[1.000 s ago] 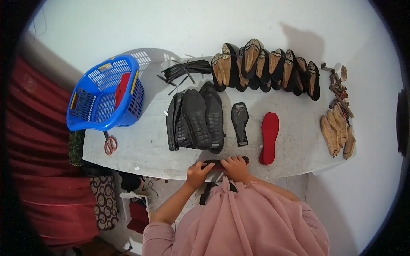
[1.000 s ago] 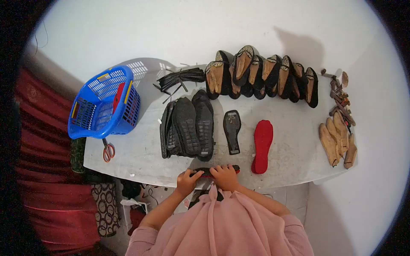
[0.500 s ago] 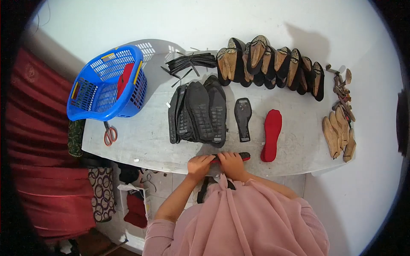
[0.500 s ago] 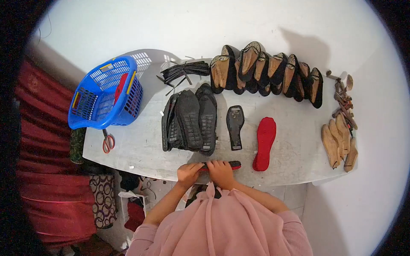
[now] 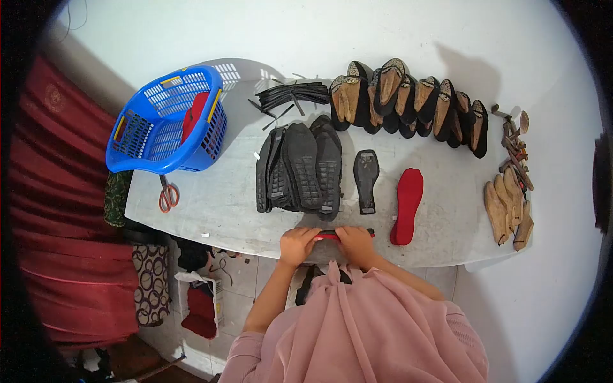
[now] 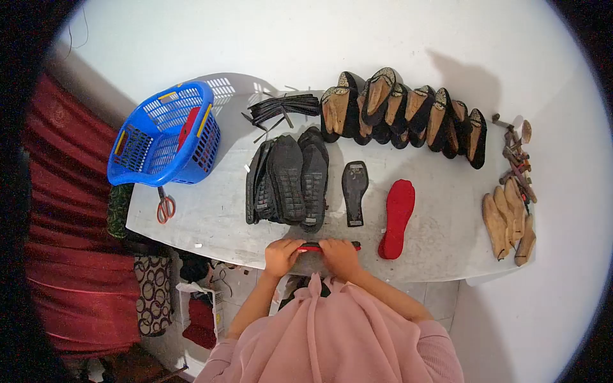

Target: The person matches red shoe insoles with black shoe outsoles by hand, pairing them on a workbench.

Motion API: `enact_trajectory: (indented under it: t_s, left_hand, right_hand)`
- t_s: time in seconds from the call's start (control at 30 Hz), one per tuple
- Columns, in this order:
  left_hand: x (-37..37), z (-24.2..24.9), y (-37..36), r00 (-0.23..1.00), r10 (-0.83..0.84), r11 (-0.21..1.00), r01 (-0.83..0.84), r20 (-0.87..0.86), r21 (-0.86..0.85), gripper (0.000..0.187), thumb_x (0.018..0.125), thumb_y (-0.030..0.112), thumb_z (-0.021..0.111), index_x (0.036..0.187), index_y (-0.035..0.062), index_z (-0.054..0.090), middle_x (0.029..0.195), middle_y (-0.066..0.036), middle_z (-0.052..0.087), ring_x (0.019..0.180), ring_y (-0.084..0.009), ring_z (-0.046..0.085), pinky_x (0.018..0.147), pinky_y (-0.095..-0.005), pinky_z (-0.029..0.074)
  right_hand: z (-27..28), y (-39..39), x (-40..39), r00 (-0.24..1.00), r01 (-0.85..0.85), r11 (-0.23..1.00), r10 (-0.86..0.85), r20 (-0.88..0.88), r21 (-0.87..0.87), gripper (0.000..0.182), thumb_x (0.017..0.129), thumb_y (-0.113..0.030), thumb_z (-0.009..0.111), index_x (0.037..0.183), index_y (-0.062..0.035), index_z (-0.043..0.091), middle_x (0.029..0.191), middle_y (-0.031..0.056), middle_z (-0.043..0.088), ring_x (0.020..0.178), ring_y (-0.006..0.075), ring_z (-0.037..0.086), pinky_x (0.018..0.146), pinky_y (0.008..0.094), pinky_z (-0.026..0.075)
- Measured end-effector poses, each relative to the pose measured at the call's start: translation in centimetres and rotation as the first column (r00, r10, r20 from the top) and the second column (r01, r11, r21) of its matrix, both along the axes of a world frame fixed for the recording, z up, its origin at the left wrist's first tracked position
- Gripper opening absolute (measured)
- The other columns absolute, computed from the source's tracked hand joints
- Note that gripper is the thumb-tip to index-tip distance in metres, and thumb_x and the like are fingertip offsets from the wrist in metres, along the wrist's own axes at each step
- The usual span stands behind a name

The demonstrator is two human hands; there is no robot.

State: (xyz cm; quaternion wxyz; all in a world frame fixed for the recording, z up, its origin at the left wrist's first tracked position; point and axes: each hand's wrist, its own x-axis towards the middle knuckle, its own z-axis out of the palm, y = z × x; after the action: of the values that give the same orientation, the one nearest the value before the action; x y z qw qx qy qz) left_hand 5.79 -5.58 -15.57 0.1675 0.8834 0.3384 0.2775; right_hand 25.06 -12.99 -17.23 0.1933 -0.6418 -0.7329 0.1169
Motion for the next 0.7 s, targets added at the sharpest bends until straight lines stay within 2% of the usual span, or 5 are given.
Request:
enact_trajectory:
  t_s: [0.07,0.27,0.47,0.6,0.7]
  left_hand:
    - [-0.1,-0.2,0.0,1.0,-0.001,1.0,0.001,0.012,-0.017,0.025,0.072,0.02,0.068,0.096,0.0147,0.066,0.074,-0.004,0.061,0.065,-0.0255,0.059,0.058,-0.0374,0.046]
    - [0.1,0.2,-0.2,1.0,-0.016,1.0,0.016,0.006,-0.018,0.028,0.068,0.014,0.071,0.095,0.0126,0.067,0.077,-0.007,0.063,0.066,-0.027,0.06,0.059,-0.0374,0.047]
    - [-0.1,0.0,-0.8,1.0,0.019,0.999,-0.018,0.009,-0.043,0.029,0.068,0.013,0.071,0.096,0.0122,0.067,0.078,-0.008,0.064,0.067,-0.0271,0.061,0.059,-0.0357,0.048]
    - [0.0,0.5,-0.5,0.997,0.072,0.975,-0.072,-0.009,-0.212,0.025,0.073,0.021,0.071,0.095,0.0105,0.066,0.086,-0.009,0.066,0.073,-0.0282,0.063,0.065,-0.037,0.05]
    - [-0.1,0.6,0.3,1.0,0.02,0.99,-0.022,-0.015,-0.136,0.025,0.074,0.023,0.071,0.094,0.0081,0.066,0.086,-0.011,0.066,0.074,-0.0291,0.063,0.066,-0.0371,0.05]
  right_hand:
    - [1.0,-1.0,1.8,0.999,0.003,0.995,-0.006,0.034,0.097,0.016,0.074,-0.014,0.059,0.089,-0.0098,0.055,0.08,0.0068,0.057,0.079,0.0254,0.058,0.069,0.0386,0.042]
    - [-0.4,-1.9,3.2,0.99,-0.037,0.996,0.025,0.139,0.087,0.023,0.068,-0.013,0.064,0.088,-0.0104,0.053,0.082,0.0067,0.055,0.082,0.0255,0.056,0.071,0.038,0.039]
    - [0.8,-1.4,4.9,0.989,0.001,0.999,-0.009,-0.15,-0.053,0.035,0.07,-0.01,0.066,0.103,-0.0067,0.054,0.093,0.0105,0.057,0.09,0.0317,0.056,0.077,0.0422,0.044]
    - [-0.8,-3.0,6.7,0.979,0.047,0.999,-0.049,-0.196,-0.011,0.04,0.071,-0.012,0.067,0.108,-0.0045,0.053,0.095,0.0138,0.059,0.09,0.0341,0.057,0.077,0.0425,0.046]
    - [-1.4,-3.5,7.0,0.986,0.024,0.999,-0.027,-0.165,-0.021,0.04,0.072,-0.014,0.068,0.107,-0.0042,0.054,0.094,0.0152,0.06,0.086,0.0346,0.059,0.073,0.043,0.047]
